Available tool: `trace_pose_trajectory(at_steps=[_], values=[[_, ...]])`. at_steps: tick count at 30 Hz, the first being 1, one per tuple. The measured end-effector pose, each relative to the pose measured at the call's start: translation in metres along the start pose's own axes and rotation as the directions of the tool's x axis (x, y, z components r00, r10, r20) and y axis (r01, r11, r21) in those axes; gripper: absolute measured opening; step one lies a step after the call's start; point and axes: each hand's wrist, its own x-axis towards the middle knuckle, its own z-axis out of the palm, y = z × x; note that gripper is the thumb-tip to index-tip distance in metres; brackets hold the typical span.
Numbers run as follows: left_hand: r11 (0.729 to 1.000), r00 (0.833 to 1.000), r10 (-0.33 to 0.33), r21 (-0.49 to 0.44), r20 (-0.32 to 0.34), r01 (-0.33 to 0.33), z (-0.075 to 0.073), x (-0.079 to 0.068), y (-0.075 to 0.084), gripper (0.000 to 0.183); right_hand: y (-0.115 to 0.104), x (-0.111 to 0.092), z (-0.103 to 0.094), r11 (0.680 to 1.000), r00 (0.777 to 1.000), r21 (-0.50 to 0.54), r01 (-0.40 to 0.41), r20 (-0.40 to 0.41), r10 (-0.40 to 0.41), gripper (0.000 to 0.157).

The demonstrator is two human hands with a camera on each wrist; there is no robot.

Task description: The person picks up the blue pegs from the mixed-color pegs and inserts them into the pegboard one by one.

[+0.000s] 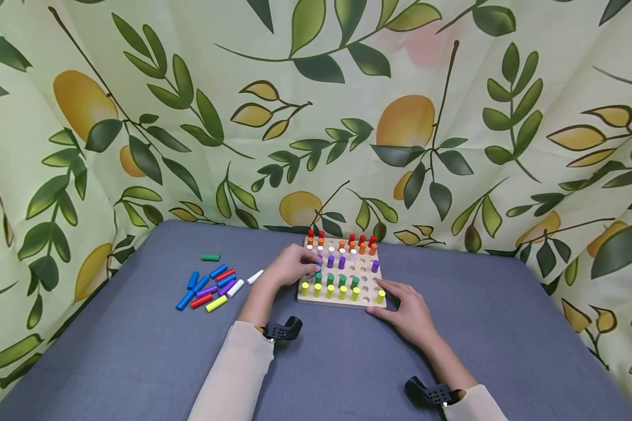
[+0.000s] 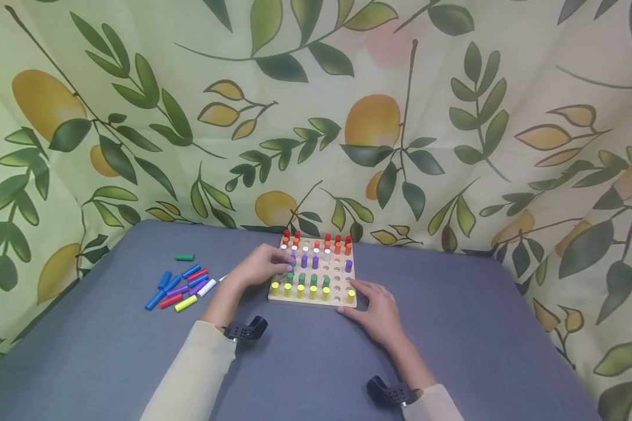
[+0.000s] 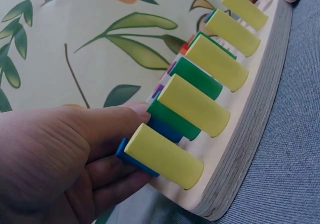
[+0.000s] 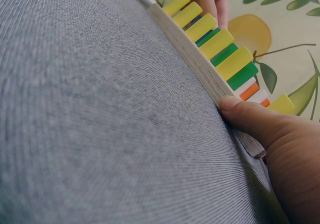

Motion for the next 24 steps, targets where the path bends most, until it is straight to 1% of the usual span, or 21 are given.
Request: trace_pose_trajectory(at_steps=[7, 12, 17, 21, 24], values=[[1.0, 1.0, 0.02, -0.013, -0.022, -0.02, 0.0018, 0.0005, -0.0052, 0.019, -0.0003, 0.0003, 0.0002, 1.0, 1.0, 0.008, -0.013, 0.006, 0.013, 0.07], [1.0, 0.999, 0.01, -0.026, -0.032, -0.01, 0.0021, 0.0007, -0.009, 0.018, -0.0012, 0.0, -0.0004, 1.0, 1.0, 0.011, -0.012, 0.008, 0.012, 0.07], [1.0, 0.999, -0.001, -0.002, -0.039, 0.001, 0.0021, -0.0002, -0.0048, 0.018, -0.0022, 0.0002, -0.0006, 1.0, 1.0, 0.009, -0.012, 0.007, 0.012, 0.07], [0.999, 0.999, 0.019, 0.04, -0.047, -0.017, 0.0032, 0.0002, -0.0007, 0.018, -0.0015, 0.0008, -0.0001, 1.0, 1.0, 0.003, -0.007, 0.003, 0.007, 0.07], [0.999, 0.999, 0.018, 0.044, -0.042, -0.017, 0.0022, -0.0004, 0.0003, 0.017, -0.0003, 0.0007, 0.0006, 1.0, 1.0, 0.0, -0.006, 0.001, 0.006, 0.07]])
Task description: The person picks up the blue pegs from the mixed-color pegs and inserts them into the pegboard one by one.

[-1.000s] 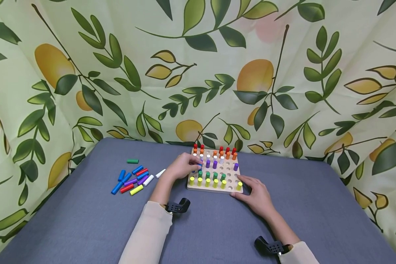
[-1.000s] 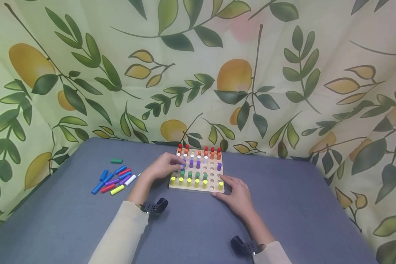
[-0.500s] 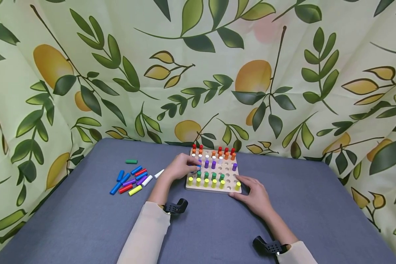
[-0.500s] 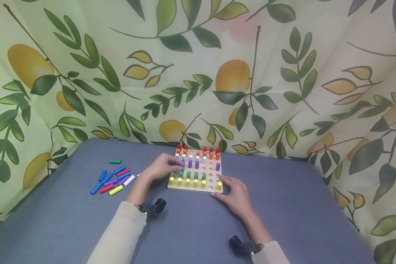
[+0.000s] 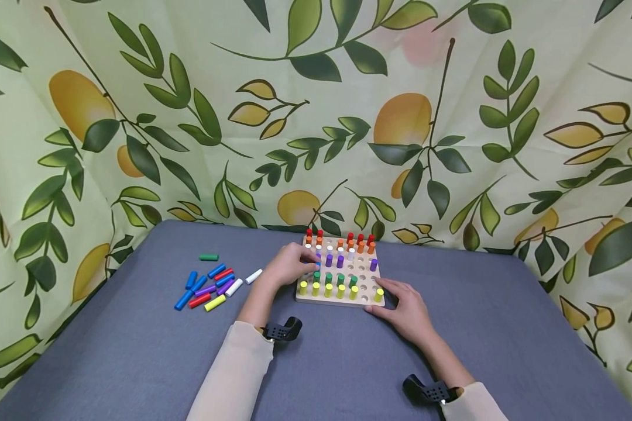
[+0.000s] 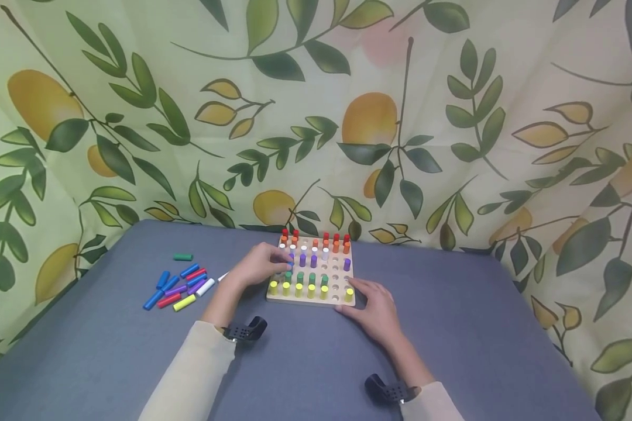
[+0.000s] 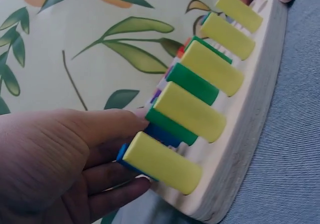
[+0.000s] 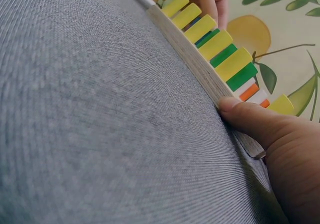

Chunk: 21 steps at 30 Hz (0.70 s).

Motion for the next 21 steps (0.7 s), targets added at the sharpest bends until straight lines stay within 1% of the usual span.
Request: trace_pose_trajectory(at_steps=[3, 6, 9, 13, 18, 21], values=[[1.0, 1.0, -0.023, -0.021, 0.002, 0.023, -0.004, -0.002, 0.0, 0.02, -0.001, -0.001, 0.0, 1.0, 1.0, 0.003, 0.002, -0.001, -0.002, 0.07], [0.999, 0.999, -0.034, -0.027, -0.014, 0.034, -0.01, -0.005, 0.0, 0.025, -0.001, -0.002, -0.001, 1.0, 1.0, 0.007, -0.004, 0.008, 0.004, 0.07], [0.999, 0.997, -0.046, -0.021, -0.059, 0.045, -0.021, -0.01, 0.0, 0.03, 0.0, -0.003, -0.001, 1.0, 1.0, 0.017, -0.018, 0.015, 0.018, 0.071], [0.996, 0.989, -0.083, -0.037, -0.124, 0.079, -0.037, -0.021, -0.003, 0.03, 0.0, -0.004, -0.003, 0.999, 0.999, 0.024, -0.038, 0.023, 0.037, 0.071], [0.995, 0.982, -0.102, -0.013, -0.156, 0.101, -0.058, -0.036, -0.017, 0.032, -0.001, -0.003, -0.004, 0.999, 0.999, 0.026, -0.035, 0.036, 0.034, 0.072], [0.996, 0.982, -0.085, 0.027, -0.171, 0.091, -0.075, -0.049, -0.029, 0.033, -0.001, -0.001, -0.003, 0.999, 0.999, 0.028, -0.023, 0.038, 0.022, 0.072]])
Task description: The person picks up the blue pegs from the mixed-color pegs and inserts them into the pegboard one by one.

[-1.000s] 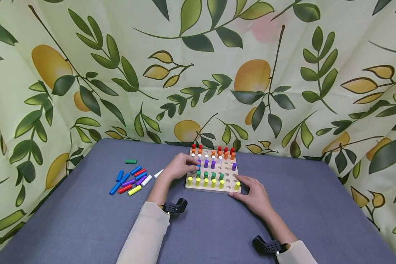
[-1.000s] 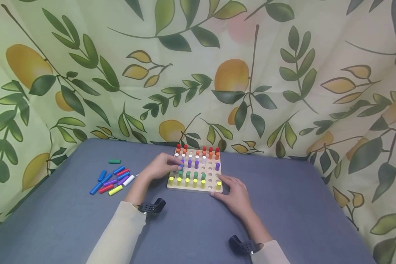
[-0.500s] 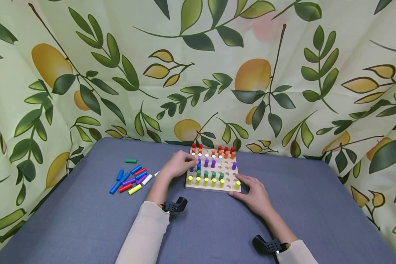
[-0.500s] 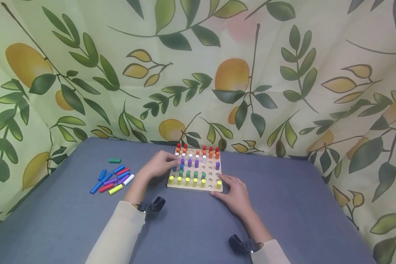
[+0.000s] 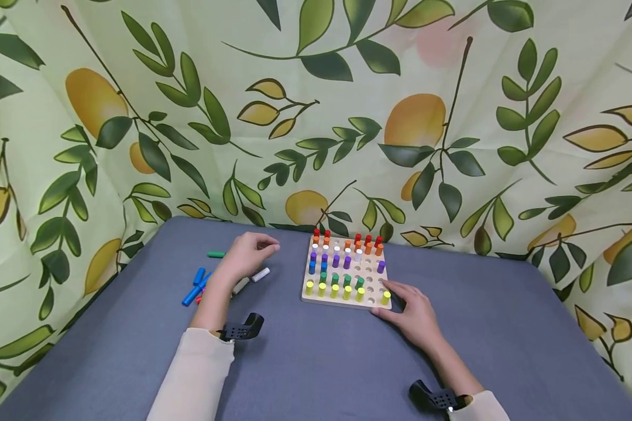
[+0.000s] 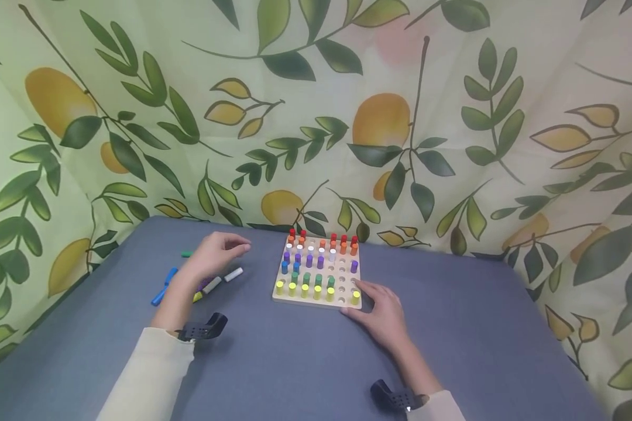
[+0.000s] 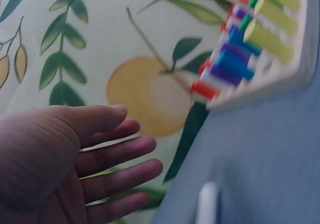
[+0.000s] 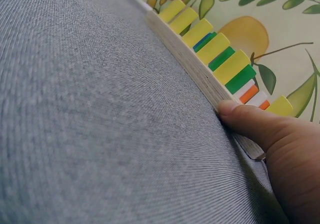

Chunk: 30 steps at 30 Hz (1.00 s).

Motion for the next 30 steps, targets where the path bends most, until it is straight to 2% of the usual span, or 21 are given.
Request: trace_pose_trajectory(at_steps=[7, 13, 22, 30], values=[[0.999, 0.999, -0.019, 0.048, -0.029, 0.02, -0.038, -0.018, -0.03, 0.033, -0.001, 0.001, -0.001, 1.0, 1.0, -0.012, 0.014, -0.017, -0.015, 0.072], [0.999, 0.999, -0.032, 0.039, -0.04, 0.034, -0.054, -0.028, -0.045, 0.036, -0.002, 0.002, -0.001, 0.999, 0.999, -0.025, 0.022, -0.023, -0.023, 0.071], [0.997, 0.995, -0.019, 0.069, -0.096, 0.025, -0.055, -0.029, -0.057, 0.033, 0.001, 0.002, -0.003, 1.0, 0.999, -0.017, 0.02, -0.03, -0.02, 0.07], [0.984, 0.999, -0.026, 0.174, -0.034, 0.031, -0.05, -0.025, -0.071, 0.034, 0.002, 0.004, 0.001, 1.0, 1.0, -0.023, 0.008, -0.014, -0.008, 0.072]])
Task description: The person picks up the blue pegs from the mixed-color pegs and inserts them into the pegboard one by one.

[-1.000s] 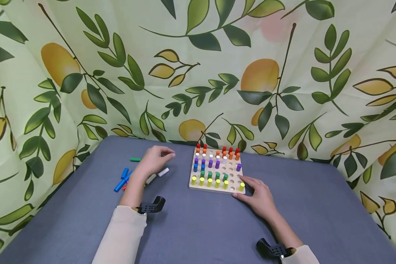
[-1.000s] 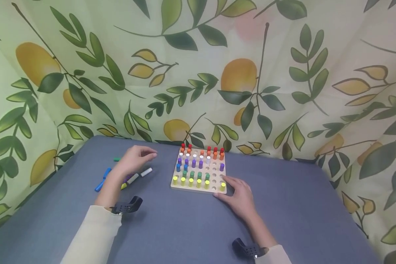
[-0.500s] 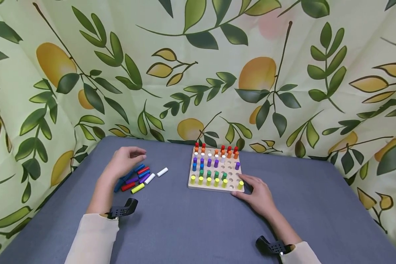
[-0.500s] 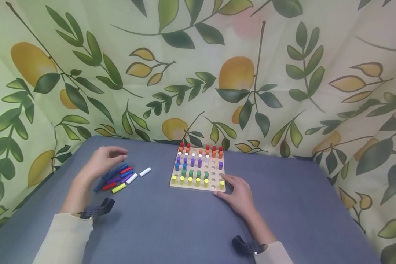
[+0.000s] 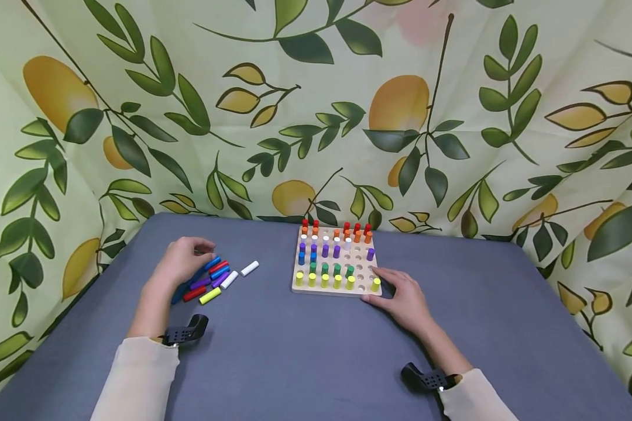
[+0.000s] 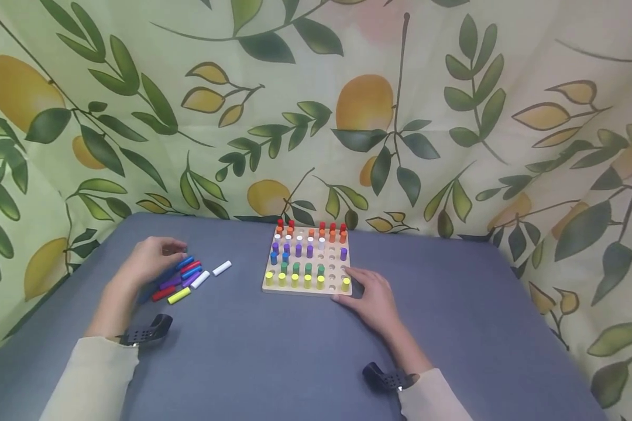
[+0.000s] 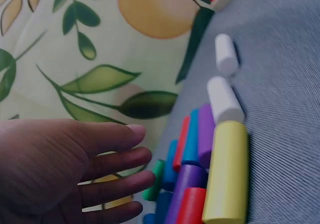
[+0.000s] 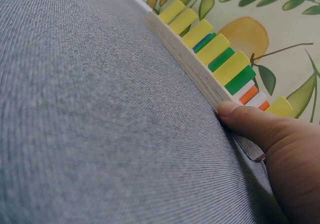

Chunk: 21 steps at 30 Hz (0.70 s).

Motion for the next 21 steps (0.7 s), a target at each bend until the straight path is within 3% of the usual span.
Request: trace_pose_trajectory(at_steps=[9, 21], values=[[0.999, 1.0, 0.01, 0.03, 0.02, -0.011, 0.008, 0.004, -0.008, 0.031, -0.004, 0.001, -0.001, 1.0, 1.0, 0.004, -0.011, 0.0, 0.011, 0.071], [0.997, 0.999, -0.034, 0.071, 0.002, 0.034, 0.018, 0.005, -0.005, 0.027, -0.004, 0.0, -0.001, 1.0, 1.0, 0.011, -0.001, -0.001, 0.001, 0.071]])
